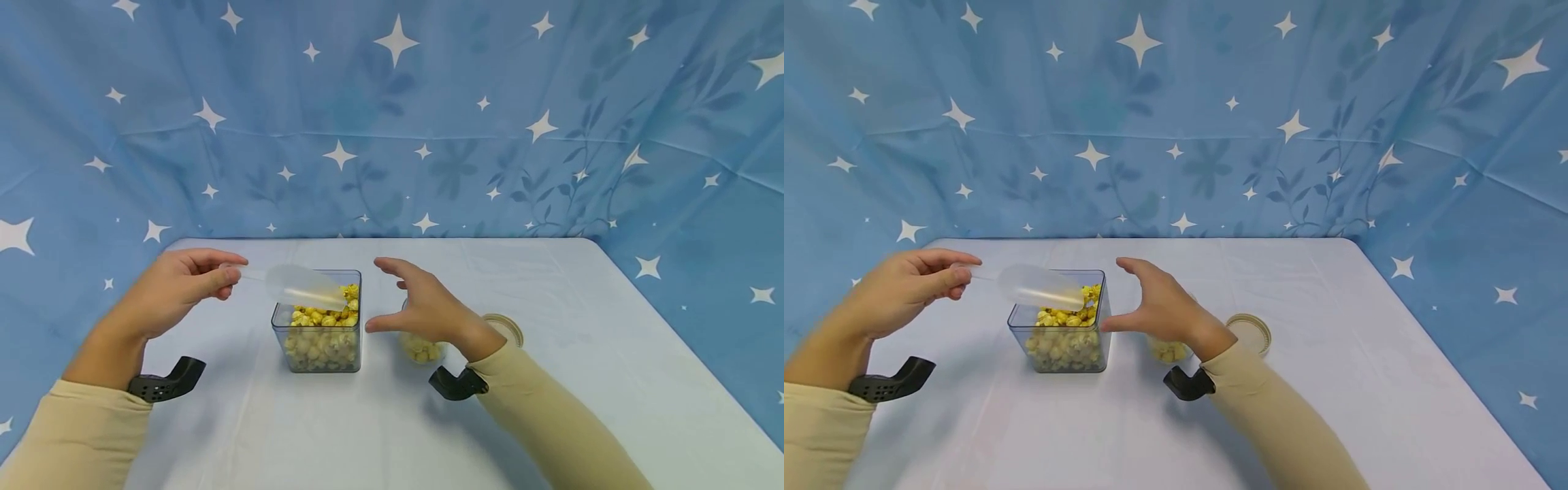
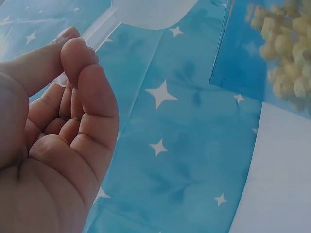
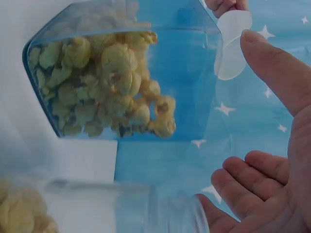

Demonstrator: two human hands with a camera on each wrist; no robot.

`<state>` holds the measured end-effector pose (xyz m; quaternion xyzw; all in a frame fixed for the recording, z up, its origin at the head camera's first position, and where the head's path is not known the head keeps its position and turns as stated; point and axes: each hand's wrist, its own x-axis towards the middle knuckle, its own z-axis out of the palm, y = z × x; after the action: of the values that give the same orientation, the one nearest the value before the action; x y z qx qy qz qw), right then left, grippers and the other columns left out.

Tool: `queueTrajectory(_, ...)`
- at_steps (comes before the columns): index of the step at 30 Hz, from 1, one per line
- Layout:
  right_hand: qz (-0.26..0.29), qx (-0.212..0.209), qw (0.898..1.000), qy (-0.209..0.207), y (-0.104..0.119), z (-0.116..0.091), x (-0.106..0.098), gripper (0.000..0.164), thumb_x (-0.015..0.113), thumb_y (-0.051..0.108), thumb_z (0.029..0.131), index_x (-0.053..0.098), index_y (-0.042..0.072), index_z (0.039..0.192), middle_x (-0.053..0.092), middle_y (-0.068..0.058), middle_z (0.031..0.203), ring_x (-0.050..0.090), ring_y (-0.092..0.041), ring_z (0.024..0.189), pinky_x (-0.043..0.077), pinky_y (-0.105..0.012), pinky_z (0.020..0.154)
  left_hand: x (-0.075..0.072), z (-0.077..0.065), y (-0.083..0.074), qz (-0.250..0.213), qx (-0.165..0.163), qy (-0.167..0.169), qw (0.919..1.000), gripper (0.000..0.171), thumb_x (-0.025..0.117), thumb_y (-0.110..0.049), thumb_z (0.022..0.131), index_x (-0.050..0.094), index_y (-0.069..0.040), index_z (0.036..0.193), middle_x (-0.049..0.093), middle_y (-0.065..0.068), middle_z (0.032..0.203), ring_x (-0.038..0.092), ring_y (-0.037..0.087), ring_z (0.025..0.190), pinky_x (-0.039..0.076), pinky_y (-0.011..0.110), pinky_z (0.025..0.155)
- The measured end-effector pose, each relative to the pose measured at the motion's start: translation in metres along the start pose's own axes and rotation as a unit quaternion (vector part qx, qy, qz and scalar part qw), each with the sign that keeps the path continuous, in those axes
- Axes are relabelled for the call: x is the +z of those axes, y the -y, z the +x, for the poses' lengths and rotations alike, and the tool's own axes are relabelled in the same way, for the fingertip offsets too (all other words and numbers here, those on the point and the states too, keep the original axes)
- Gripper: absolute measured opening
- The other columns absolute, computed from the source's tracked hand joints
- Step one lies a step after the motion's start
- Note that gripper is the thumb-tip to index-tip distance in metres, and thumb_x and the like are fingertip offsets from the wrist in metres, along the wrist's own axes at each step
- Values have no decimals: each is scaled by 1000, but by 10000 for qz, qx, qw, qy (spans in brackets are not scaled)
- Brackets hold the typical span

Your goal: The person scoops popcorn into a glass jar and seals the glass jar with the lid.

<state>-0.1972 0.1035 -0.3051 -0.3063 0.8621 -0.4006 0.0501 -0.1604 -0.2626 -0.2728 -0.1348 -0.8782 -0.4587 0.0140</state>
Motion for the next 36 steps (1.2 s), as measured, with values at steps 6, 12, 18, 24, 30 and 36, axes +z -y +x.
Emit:
queueTrajectory(6,-59,-22,9995,308,8,12,9,101,89,37,77,34,9,156,36,-5,158,40,-27,140,38,-43,109,-12,-1,2,38,-74,-16,10000,22,62,-18,102,68,-9,121,62,6,93,63,18,82,51,21,77)
queueTrajectory(12,-120,91,9985,525,12,19,14,102,89,37,77,31,10,157,33,-5,159,44,-33,137,40,-44,108,-21,1,2,98,-123,58,9999,18,63,-19,101,69,-18,119,65,5,88,63,17,82,49,18,77)
queueTrajectory(18,-301,279,9974,590,14,24,17,104,88,42,77,30,13,158,32,-3,160,43,-32,137,39,-45,108,-26,2,-3,290,-183,22,9994,26,64,-19,101,67,-7,124,66,5,86,63,18,82,46,16,78)
queueTrajectory(24,-291,430,9963,685,15,27,19,103,88,41,77,31,15,158,33,-2,160,43,-32,137,40,-46,107,-22,6,-17,699,-347,-87,9969,35,65,-26,100,65,-3,126,67,3,87,63,17,84,45,20,80)
queueTrajectory(30,-285,427,9958,763,16,29,20,103,88,41,78,30,13,158,33,-4,160,44,-33,136,41,-46,106,-12,13,-33,911,-584,-127,9940,40,67,-38,98,68,-9,126,69,3,94,63,16,88,45,37,81)
queueTrajectory(36,-286,467,9956,759,17,29,20,104,88,41,77,29,13,158,33,-4,160,45,-33,136,42,-45,105,1,20,-52,1173,-440,-115,9921,39,69,-40,95,71,-11,120,68,6,96,63,22,89,50,35,73)
